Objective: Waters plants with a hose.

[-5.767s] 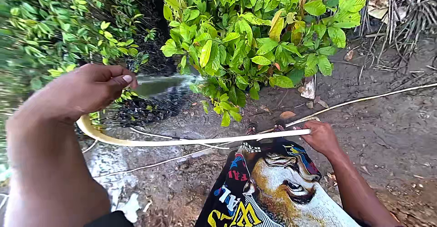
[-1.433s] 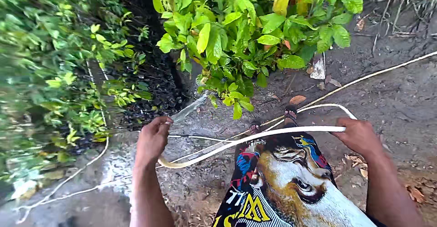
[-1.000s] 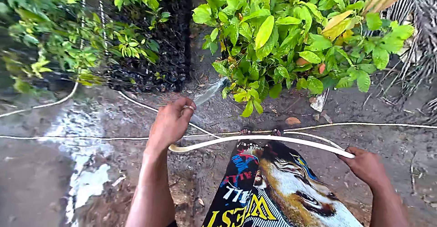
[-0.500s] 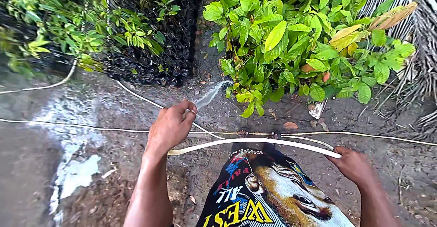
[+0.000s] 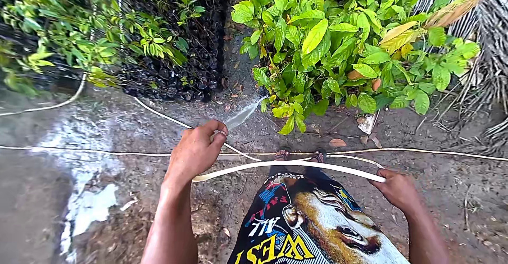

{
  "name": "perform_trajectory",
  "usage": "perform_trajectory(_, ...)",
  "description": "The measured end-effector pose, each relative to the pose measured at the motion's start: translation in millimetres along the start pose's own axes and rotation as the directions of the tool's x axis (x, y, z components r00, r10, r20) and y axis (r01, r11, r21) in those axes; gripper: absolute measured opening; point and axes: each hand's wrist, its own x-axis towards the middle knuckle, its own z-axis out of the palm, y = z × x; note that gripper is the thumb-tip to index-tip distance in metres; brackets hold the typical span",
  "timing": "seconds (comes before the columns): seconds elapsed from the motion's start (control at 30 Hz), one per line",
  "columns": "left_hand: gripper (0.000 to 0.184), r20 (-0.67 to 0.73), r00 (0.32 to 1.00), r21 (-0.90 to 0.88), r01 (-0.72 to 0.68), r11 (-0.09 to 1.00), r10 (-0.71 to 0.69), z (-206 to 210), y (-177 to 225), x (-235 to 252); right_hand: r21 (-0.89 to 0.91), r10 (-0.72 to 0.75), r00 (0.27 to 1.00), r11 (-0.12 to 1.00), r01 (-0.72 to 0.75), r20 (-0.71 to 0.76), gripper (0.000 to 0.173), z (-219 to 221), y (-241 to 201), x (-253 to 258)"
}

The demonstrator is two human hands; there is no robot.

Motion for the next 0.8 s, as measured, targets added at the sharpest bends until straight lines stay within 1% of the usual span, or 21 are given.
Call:
perform_trajectory(0.13, 0.022, -0.051, 0.999, -0.006, -0.017, 1.000, 0.017, -4, 1, -4, 0.008, -0.016, 1.000, 1.000, 0.016, 0.006, 0.032, 2, 0, -2)
perform_trajectory(0.27, 0.022, -0.015, 1.000, 0.012, -0.025, 1.000, 0.025, -3, 2, -7, -0.002, -0.016, 1.000, 1.000, 0.016, 0.004, 0.033, 3, -3, -2)
perform_trajectory(0.33, 0.023, -0.030, 0.999, 0.022, -0.029, 0.999, 0.030, -5, 0, -8, -0.001, -0.022, 1.000, 1.000, 0.022, -0.001, 0.033, 4, -5, -2)
perform_trajectory(0.43, 0.023, -0.063, 0.998, 0.043, 0.004, 0.999, -0.001, -7, 3, -11, 0.000, -0.016, 1.000, 1.000, 0.016, 0.000, 0.033, 7, -4, -1)
perform_trajectory(0.53, 0.021, -0.025, 0.999, 0.072, 0.021, 0.997, -0.020, -6, 6, -13, 0.007, -0.022, 1.000, 1.000, 0.021, 0.010, 0.033, 7, -6, -1)
perform_trajectory(0.67, 0.021, -0.055, 0.998, 0.088, 0.030, 0.996, -0.025, -4, 9, -16, 0.006, -0.032, 0.999, 0.999, 0.032, -0.002, 0.033, 8, -6, -2)
perform_trajectory(0.8, 0.021, -0.014, 0.999, 0.115, 0.040, 0.993, -0.039, -4, 10, -17, 0.008, -0.035, 0.999, 0.999, 0.035, -0.005, 0.033, 9, -6, -2)
